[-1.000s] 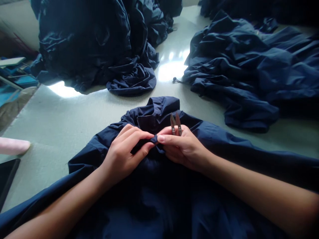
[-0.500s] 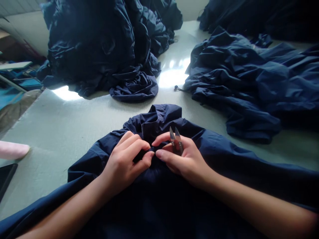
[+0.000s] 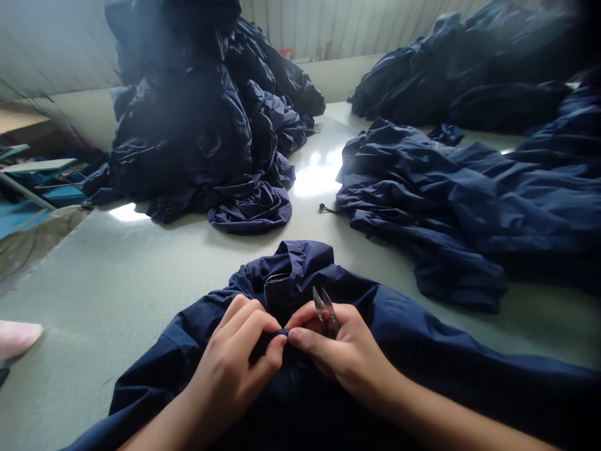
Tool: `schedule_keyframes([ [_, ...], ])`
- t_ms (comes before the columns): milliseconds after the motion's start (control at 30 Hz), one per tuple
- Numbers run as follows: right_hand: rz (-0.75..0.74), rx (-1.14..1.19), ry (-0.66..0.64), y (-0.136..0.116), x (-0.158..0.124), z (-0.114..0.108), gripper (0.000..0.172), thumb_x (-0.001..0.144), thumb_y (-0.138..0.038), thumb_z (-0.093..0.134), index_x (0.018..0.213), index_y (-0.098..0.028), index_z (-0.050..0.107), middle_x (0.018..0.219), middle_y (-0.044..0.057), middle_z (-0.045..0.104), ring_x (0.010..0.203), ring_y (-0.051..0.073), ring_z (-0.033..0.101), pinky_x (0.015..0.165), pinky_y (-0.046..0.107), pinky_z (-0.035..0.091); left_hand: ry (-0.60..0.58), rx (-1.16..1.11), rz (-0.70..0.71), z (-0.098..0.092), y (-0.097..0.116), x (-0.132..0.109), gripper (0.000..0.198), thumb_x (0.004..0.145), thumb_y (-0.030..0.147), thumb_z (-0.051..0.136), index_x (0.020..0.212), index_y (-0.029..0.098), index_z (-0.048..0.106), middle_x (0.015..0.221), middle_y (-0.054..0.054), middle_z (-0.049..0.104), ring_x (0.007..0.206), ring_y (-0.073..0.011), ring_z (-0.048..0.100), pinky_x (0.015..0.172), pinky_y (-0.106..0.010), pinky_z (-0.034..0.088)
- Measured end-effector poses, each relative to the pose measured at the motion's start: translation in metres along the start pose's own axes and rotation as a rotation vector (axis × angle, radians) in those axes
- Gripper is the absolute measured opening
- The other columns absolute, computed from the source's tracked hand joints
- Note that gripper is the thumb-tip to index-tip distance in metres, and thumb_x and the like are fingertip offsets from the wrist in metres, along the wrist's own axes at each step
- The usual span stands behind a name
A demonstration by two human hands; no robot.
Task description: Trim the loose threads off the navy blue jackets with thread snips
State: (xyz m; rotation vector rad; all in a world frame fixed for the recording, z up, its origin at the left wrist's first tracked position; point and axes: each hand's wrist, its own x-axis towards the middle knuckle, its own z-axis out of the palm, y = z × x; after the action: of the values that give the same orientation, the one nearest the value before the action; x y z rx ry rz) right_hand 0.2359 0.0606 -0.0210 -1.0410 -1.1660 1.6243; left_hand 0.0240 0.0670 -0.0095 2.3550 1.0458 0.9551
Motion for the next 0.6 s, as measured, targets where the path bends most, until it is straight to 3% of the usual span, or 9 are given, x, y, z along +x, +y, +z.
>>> schedule_keyframes([
  [133, 0.051, 0.077, -0.027, -0.002, 0.003, -0.001, 0.031, 0.088, -0.042, 0.089, 0.087, -0.014, 0.077, 0.047, -0.009, 0.045, 0.040, 0.005, 0.036, 0.040, 0.021, 0.024, -0.041, -0.092, -0.092, 0.000, -0.001, 0.001, 0.011, 0.105, 0.014, 0.059, 0.102, 0.023, 0.064, 0.092, 0.001, 0.065, 0.091, -0.0181, 0.055, 0.087, -0.034, 0.044],
  [300, 0.069, 0.066, -0.057, -0.004, 0.003, -0.002, 0.028, 0.090, -0.040, 0.084, 0.091, -0.013, 0.075, 0.049, -0.009, 0.044, 0.041, 0.006, 0.035, 0.040, 0.019, 0.027, -0.089, -0.157, -0.274, -0.003, -0.001, 0.006, 0.006, 0.098, 0.019, 0.064, 0.094, 0.023, 0.064, 0.092, 0.000, 0.066, 0.092, -0.0199, 0.059, 0.086, -0.035, 0.046],
  [467, 0.065, 0.189, -0.124, -0.009, 0.001, -0.005, 0.034, 0.103, -0.049, 0.049, 0.097, -0.018, 0.063, 0.061, -0.005, 0.046, 0.051, 0.010, 0.032, 0.043, 0.018, 0.020, -0.085, -0.158, -0.326, -0.007, 0.000, 0.007, 0.007, 0.095, 0.020, 0.063, 0.090, 0.022, 0.059, 0.090, 0.000, 0.061, 0.087, -0.0193, 0.059, 0.081, -0.033, 0.047],
  [600, 0.072, -0.038, -0.164, -0.016, 0.001, -0.010, 0.025, 0.102, -0.041, 0.057, 0.094, -0.018, 0.062, 0.067, -0.005, 0.046, 0.052, 0.009, 0.038, 0.044, 0.017, 0.028, -0.089, -0.188, -0.352, -0.010, 0.000, 0.006, 0.009, 0.096, 0.022, 0.063, 0.090, 0.022, 0.056, 0.089, 0.001, 0.058, 0.084, -0.0180, 0.057, 0.078, -0.032, 0.045],
])
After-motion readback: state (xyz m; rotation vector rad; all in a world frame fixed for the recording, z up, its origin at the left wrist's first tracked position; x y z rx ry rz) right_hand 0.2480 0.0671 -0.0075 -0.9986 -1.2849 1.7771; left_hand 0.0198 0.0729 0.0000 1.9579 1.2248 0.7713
